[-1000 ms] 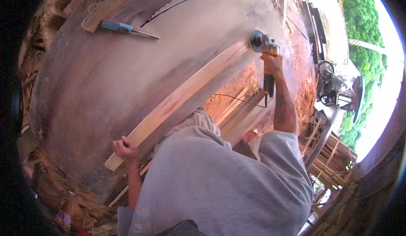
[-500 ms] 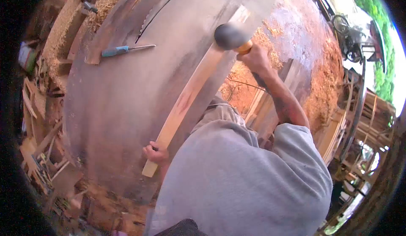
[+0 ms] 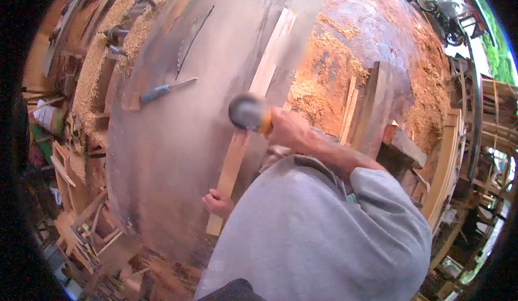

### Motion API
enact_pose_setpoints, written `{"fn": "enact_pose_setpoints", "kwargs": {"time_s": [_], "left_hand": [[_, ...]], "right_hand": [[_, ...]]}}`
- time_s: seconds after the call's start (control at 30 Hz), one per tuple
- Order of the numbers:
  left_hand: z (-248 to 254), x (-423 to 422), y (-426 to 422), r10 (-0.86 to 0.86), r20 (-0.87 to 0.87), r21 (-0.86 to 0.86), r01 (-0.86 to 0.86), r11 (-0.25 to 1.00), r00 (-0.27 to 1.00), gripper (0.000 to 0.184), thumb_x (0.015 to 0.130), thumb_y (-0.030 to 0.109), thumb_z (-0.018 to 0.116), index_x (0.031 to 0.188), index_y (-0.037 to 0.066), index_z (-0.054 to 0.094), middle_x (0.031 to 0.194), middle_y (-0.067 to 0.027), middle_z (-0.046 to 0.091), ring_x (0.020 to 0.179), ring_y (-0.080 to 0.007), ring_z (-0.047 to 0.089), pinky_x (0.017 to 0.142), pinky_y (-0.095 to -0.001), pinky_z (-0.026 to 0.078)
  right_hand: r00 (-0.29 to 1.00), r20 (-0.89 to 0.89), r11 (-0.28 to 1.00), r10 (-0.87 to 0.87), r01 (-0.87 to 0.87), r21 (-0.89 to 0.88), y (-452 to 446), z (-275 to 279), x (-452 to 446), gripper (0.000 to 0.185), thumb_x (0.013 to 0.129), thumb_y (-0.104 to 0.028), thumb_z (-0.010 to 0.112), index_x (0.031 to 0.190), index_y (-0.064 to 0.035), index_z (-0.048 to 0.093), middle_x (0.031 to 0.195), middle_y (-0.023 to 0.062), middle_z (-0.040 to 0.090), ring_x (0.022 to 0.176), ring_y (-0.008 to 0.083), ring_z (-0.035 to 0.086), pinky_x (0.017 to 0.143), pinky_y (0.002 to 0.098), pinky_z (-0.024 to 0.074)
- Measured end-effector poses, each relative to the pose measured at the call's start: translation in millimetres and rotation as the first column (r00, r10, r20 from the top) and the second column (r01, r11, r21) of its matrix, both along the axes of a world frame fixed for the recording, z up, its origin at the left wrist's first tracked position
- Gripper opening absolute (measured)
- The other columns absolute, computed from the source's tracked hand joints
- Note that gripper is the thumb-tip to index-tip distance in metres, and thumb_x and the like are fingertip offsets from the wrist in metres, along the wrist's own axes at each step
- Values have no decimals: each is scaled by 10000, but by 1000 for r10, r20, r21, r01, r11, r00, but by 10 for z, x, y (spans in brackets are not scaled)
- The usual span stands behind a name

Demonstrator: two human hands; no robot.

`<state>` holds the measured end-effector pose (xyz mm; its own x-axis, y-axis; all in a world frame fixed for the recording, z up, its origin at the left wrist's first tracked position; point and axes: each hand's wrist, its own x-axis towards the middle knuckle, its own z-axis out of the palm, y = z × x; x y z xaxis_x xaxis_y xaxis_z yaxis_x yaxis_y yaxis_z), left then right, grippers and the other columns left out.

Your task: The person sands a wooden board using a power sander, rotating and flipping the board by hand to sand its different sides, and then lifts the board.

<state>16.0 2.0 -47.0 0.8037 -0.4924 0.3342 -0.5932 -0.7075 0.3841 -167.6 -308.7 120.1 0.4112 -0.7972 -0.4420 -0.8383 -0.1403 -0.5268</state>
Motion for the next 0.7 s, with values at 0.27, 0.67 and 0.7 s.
{"fn": "enact_pose_setpoints", "kwargs": {"time_s": [0.27, 0.67, 0.7], "left_hand": [[-37, -31, -6, 23, 1, 32, -23, 999, 1000, 358, 972, 176, 602, 703, 34, 412, 761, -168, 458, 762, -410, 500, 681, -541, 377], [-112, 38, 25, -31, 45, 1, 31, 1000, 999, 358, 965, 165, 604, 699, 39, 401, 734, -161, 444, 738, -396, 493, 662, -527, 365], [-97, 30, 12, -25, 42, 7, 24, 1000, 999, 368, 969, 175, 605, 698, 40, 397, 728, -159, 440, 729, -393, 493, 659, -526, 365]], "right_hand": [[977, -30, 961, -209, 200, -192, -1662, -227, -828, 367, 708, -245, 800, 982, -9, 740, 862, 229, 736, 847, 354, 743, 765, 436, 574], [896, 240, 889, -375, 421, -183, -3262, -647, -1207, 349, 707, -168, 763, 1011, 2, 744, 795, 75, 690, 724, 171, 642, 651, 344, 523], [909, 111, 889, -403, 417, -190, -3349, -585, -1202, 389, 707, -221, 781, 1029, -5, 744, 828, 105, 708, 762, 214, 675, 690, 364, 538]]}}
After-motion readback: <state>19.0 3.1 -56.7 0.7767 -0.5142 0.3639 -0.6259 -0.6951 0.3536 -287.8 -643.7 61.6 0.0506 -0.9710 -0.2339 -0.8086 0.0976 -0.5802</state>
